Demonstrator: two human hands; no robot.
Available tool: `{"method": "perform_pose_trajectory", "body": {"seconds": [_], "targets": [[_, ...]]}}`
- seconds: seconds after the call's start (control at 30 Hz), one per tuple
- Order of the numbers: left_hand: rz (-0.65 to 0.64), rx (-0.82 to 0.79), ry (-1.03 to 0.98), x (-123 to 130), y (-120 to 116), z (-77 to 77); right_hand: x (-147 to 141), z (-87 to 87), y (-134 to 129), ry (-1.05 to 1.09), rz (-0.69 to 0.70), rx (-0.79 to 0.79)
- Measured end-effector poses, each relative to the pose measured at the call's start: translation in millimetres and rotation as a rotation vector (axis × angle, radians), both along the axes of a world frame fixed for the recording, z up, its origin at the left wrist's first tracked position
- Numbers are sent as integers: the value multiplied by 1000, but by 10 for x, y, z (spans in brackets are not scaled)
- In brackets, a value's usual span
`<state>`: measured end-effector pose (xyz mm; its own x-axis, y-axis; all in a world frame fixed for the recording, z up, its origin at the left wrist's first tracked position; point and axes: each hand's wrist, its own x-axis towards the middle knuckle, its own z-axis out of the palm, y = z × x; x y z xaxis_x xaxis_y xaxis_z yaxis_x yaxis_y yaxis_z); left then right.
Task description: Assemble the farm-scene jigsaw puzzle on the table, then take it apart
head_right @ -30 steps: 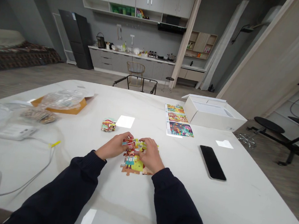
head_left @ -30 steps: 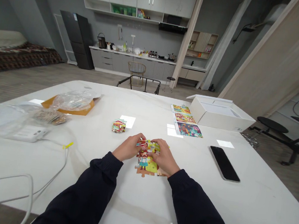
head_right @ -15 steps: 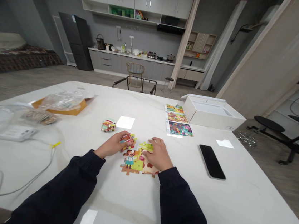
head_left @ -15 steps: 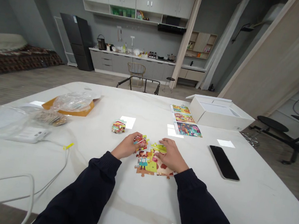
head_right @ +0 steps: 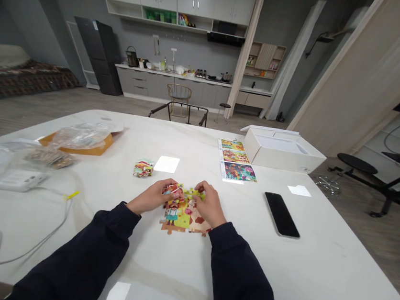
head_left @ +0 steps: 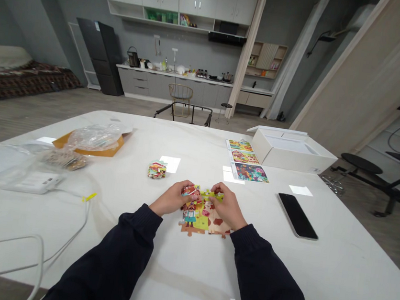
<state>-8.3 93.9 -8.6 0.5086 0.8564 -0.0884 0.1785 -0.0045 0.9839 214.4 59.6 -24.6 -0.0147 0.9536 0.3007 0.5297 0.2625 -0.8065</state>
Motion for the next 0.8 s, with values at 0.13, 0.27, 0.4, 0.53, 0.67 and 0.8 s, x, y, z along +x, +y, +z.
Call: {"method": "perform_pose_trajectory", "body": {"seconds": [0.13,0.27,0.4,0.53,0.67,0.8], "targets": [[-9,43,-1,49,-32,-2,-62,-6,60,281,28,-42],[52,144,-13,64,-41,16,51,12,80,380,94,-125],[143,231,9,49,-32,54,390,22,41,-44,65,-88],[73,142,75,35,-43,43,604,-15,11,-363,60,-69],[-87,88,141,23,-63,15,589,-33,14,-397,67,-54],[-77,193,213,13,-53,-13,547,-12,4,-367,29,-74]]}}
